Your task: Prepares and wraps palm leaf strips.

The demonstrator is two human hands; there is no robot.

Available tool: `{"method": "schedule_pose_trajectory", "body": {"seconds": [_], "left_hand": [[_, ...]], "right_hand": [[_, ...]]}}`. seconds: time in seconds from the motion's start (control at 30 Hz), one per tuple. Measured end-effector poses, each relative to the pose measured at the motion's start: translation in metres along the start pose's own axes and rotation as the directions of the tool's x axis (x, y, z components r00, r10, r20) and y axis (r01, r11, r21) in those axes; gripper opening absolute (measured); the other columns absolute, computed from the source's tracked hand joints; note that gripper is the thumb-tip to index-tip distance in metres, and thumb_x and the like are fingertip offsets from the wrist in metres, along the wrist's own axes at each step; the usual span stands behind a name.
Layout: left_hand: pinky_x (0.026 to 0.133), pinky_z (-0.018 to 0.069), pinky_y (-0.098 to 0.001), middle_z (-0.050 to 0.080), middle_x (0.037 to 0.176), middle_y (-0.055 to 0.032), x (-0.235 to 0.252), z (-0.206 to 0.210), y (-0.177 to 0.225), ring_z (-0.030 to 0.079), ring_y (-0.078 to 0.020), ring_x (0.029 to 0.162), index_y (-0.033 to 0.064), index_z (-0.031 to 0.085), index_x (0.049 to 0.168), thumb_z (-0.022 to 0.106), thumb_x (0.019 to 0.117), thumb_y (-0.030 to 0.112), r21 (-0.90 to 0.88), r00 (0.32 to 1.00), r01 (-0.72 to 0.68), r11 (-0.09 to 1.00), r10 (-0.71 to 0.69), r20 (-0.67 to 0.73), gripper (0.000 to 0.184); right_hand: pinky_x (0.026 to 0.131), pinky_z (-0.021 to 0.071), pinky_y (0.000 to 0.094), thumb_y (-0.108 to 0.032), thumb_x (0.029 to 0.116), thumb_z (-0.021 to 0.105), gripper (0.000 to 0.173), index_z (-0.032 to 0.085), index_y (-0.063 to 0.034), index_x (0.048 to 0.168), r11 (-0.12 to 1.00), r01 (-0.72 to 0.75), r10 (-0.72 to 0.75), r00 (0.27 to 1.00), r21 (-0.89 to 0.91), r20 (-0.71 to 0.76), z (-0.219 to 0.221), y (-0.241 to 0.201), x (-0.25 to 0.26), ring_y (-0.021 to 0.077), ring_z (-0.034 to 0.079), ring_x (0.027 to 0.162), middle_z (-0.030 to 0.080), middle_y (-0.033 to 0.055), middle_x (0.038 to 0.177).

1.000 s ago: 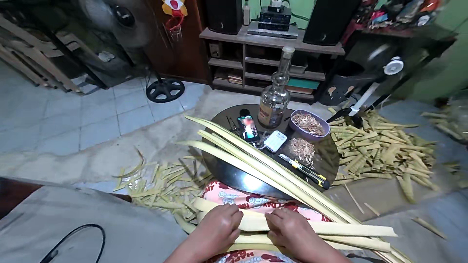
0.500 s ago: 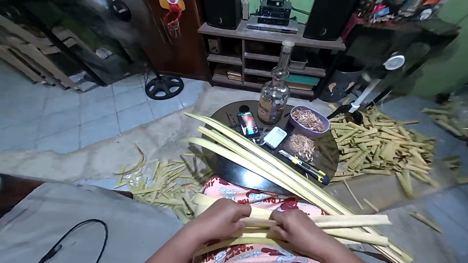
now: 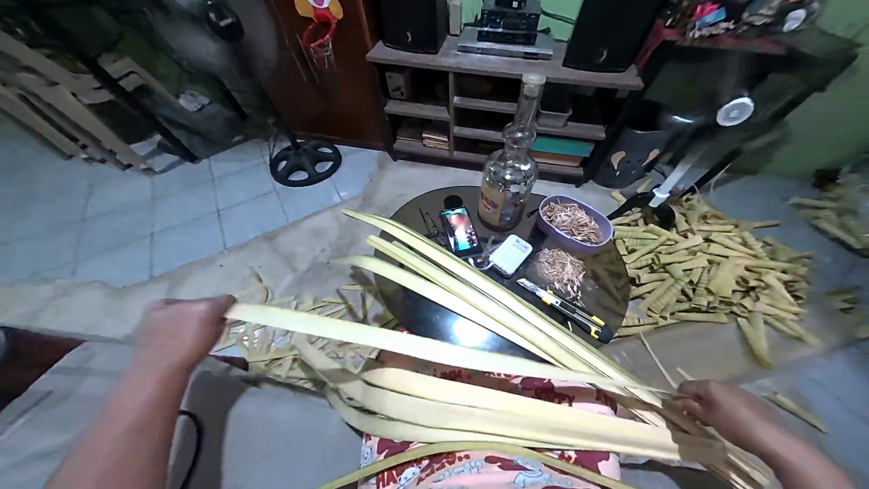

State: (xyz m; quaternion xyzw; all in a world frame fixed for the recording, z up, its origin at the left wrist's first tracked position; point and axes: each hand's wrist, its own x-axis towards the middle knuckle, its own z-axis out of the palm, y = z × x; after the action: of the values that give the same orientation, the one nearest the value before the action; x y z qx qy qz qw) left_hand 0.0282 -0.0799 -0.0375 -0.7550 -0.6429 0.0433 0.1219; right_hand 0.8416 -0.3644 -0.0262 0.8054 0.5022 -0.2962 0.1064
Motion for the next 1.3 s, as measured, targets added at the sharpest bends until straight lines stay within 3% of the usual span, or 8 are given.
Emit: {"method": "schedule_pose_trajectory", "body": {"seconds": [0.13,0.27,0.5,0.7,0.9,1.07,1.2,1.3], "left_hand": [[0.080,0.0440,-0.0802,0.064,0.121,-0.0340,0.000,-0.056,0.028,0.059,-0.0620,0.111,0.0101,0.067,0.129,0.063,0.0977,0.008,-0.202,0.920,0.365,0.909,-0.386,-0.075,0.032],[0.101,0.0261,-0.0865,0.028,0.155,-0.0401,0.012,-0.070,0.104,0.027,-0.0664,0.139,0.0023,0.039,0.154,0.090,0.0736,0.011,-0.419,0.996,0.079,0.904,-0.088,-0.002,0.096],[0.122,0.0307,-0.0517,0.072,0.114,0.0151,-0.071,-0.100,0.331,0.059,-0.0083,0.127,0.0317,0.073,0.106,0.073,0.0913,0.034,-0.548,0.698,-0.680,0.486,0.658,-0.282,0.015],[0.101,0.0475,-0.0518,0.074,0.094,0.0076,-0.031,-0.068,0.249,0.069,-0.0183,0.101,0.0293,0.074,0.093,0.074,0.0877,0.029,-0.316,0.888,-0.458,0.831,0.411,-0.207,0.006],[0.073,0.0569,-0.0311,0.069,0.080,0.0127,-0.069,-0.108,0.321,0.066,-0.0032,0.078,0.0293,0.074,0.091,0.058,0.1023,0.037,-0.690,0.839,-0.509,0.515,0.476,-0.264,0.021],[0.065,0.0588,-0.0274,0.068,0.078,0.0078,-0.063,-0.105,0.326,0.066,-0.0058,0.071,0.0171,0.072,0.092,0.061,0.1027,0.031,-0.971,0.945,-0.219,0.094,0.270,-0.187,0.021],[0.069,0.0662,-0.0400,0.074,0.088,-0.0041,-0.068,-0.105,0.337,0.074,-0.0207,0.077,0.0075,0.070,0.100,0.062,0.1029,0.026,-0.986,0.970,0.037,-0.164,0.241,-0.004,0.020],[0.067,0.0653,-0.0445,0.074,0.090,-0.0129,-0.074,-0.114,0.334,0.074,-0.0275,0.076,0.0009,0.066,0.103,0.061,0.1020,0.017,-0.928,0.945,0.177,-0.327,0.319,0.069,0.017]], "right_hand": [[0.085,0.0532,0.0648,-0.020,0.0993,0.066,0.016,0.077,-0.0090,0.101,0.998,0.061,-0.059,0.993,0.020,-0.100,-0.015,-0.021,-0.030,0.0366,0.072,0.090,0.075,0.0162,0.094],[0.077,0.0547,0.0648,-0.020,0.0969,0.069,0.013,0.075,-0.0091,0.102,0.963,0.260,-0.267,0.951,-0.063,-0.158,-0.022,-0.119,-0.081,0.0397,0.071,0.085,0.073,0.0173,0.089],[0.055,0.0567,0.0452,-0.022,0.0876,0.076,0.012,0.069,-0.0195,0.097,0.668,0.634,-0.736,0.640,-0.391,-0.219,0.011,-0.227,-0.088,0.0217,0.068,0.064,0.065,0.0011,0.070],[0.060,0.0586,0.0507,-0.016,0.0898,0.076,0.007,0.073,-0.0175,0.095,0.803,0.491,-0.591,0.727,-0.339,-0.349,-0.036,-0.205,-0.081,0.0270,0.071,0.071,0.069,0.0050,0.078],[0.084,0.0606,0.0356,-0.015,0.1016,0.059,0.018,0.074,-0.0160,0.110,0.563,0.821,-0.732,0.548,0.094,-0.405,-0.014,-0.268,-0.045,0.0114,0.070,0.091,0.073,-0.0012,0.101],[0.076,0.0633,0.0388,-0.007,0.0985,0.063,0.027,0.060,0.0023,0.124,0.004,0.527,-0.530,0.721,0.850,-0.446,-0.001,-0.308,-0.034,0.0205,0.071,0.085,0.071,0.0119,0.101],[0.074,0.0635,0.0384,0.001,0.0919,0.069,0.029,0.064,0.0046,0.121,-0.118,0.418,-0.396,0.812,0.901,-0.429,0.002,-0.320,-0.032,0.0208,0.071,0.081,0.072,0.0142,0.097],[0.078,0.0638,0.0334,0.004,0.0925,0.065,0.017,0.074,0.0039,0.107,-0.018,0.784,-0.378,0.570,0.621,-0.730,0.020,-0.315,-0.023,0.0177,0.072,0.089,0.075,0.0106,0.102]]}}
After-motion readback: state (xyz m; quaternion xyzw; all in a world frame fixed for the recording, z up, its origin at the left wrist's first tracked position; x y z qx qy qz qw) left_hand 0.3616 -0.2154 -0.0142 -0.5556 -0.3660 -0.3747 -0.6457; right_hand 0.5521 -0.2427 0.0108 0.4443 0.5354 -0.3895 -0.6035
